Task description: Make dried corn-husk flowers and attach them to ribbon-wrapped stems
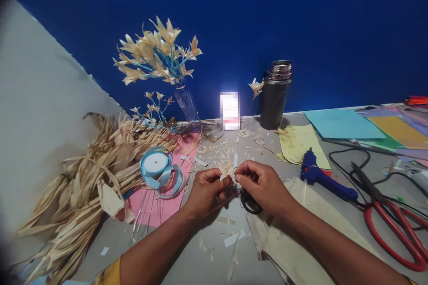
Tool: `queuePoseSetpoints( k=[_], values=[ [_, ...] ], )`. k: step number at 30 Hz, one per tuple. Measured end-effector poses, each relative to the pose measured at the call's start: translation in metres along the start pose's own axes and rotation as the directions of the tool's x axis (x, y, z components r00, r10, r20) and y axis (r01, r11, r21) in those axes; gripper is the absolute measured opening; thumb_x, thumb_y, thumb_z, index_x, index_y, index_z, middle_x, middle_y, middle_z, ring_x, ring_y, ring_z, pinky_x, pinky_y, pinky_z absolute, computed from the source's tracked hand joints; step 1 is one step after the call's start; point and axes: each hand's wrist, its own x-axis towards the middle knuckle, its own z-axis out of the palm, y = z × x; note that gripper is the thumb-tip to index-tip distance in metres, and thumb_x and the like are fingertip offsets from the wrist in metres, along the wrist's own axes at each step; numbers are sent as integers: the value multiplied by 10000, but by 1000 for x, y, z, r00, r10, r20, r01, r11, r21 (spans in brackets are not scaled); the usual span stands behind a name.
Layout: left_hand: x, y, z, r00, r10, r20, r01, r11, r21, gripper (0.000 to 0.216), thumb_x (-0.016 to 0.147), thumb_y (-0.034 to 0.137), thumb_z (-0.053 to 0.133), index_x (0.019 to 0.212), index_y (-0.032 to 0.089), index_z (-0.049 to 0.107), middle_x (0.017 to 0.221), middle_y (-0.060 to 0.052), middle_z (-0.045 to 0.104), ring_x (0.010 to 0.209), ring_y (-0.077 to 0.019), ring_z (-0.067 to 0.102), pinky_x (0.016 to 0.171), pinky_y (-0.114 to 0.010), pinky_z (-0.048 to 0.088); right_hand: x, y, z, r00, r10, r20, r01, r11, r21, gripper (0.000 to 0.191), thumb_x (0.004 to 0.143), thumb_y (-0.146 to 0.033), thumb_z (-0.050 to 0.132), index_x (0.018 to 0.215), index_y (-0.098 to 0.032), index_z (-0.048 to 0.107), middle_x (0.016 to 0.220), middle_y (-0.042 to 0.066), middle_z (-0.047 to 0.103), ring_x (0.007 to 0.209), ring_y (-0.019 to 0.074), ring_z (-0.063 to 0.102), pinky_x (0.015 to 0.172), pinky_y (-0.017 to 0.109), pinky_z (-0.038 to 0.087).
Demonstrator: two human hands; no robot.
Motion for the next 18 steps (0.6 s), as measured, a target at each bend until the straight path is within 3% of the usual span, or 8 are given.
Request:
queuePoseSetpoints(
  k=[6, 10, 13, 15, 18],
  values=[
    [-6, 8, 3, 974, 221, -47, -207, 956, 209, 127, 753, 254, 699, 685, 155, 737, 727, -24, 635, 491, -79, 499, 478, -224, 380, 2, -4, -5, 996, 76, 39, -80, 992, 95, 448, 874, -596, 595, 695, -195, 684, 565, 1, 561, 515, 139, 455, 507, 288, 348],
    [-7, 8, 4, 960, 281, -13, -265, 918, 294, 129, 772, 236, 680, 700, 171, 766, 720, -52, 664, 646, -136, 580, 569, -228, 442, 3, -5, -4, 992, 106, 73, -113, 989, 92, 361, 779, -526, 725, 653, -193, 669, 587, 2, 586, 536, 137, 459, 528, 285, 357],
    [-6, 7, 4, 979, 202, 16, -200, 953, 228, 169, 770, 303, 712, 829, 162, 782, 790, -66, 706, 580, -121, 582, 525, -231, 446, 4, -4, -3, 980, 188, 61, -196, 964, 182, 313, 750, -463, 748, 622, -193, 656, 570, -2, 587, 514, 123, 441, 510, 273, 339],
    [-4, 6, 4, 994, 109, 15, -110, 986, 122, 318, 746, 366, 750, 980, 151, 754, 851, -75, 736, 474, -98, 552, 447, -229, 417, 5, -3, -4, 962, 264, 65, -271, 907, 322, 310, 739, -447, 752, 610, -191, 634, 569, -4, 588, 482, 101, 410, 476, 255, 295],
    [-1, 5, 1, 998, 53, -20, -52, 998, 35, 355, 761, 479, 751, 884, 160, 657, 666, -36, 706, 374, -84, 489, 384, -205, 351, 9, -1, -7, 935, 328, 135, -347, 773, 531, 319, 695, -415, 794, 603, -182, 597, 596, -8, 582, 465, 71, 359, 449, 231, 238]
  ],
)
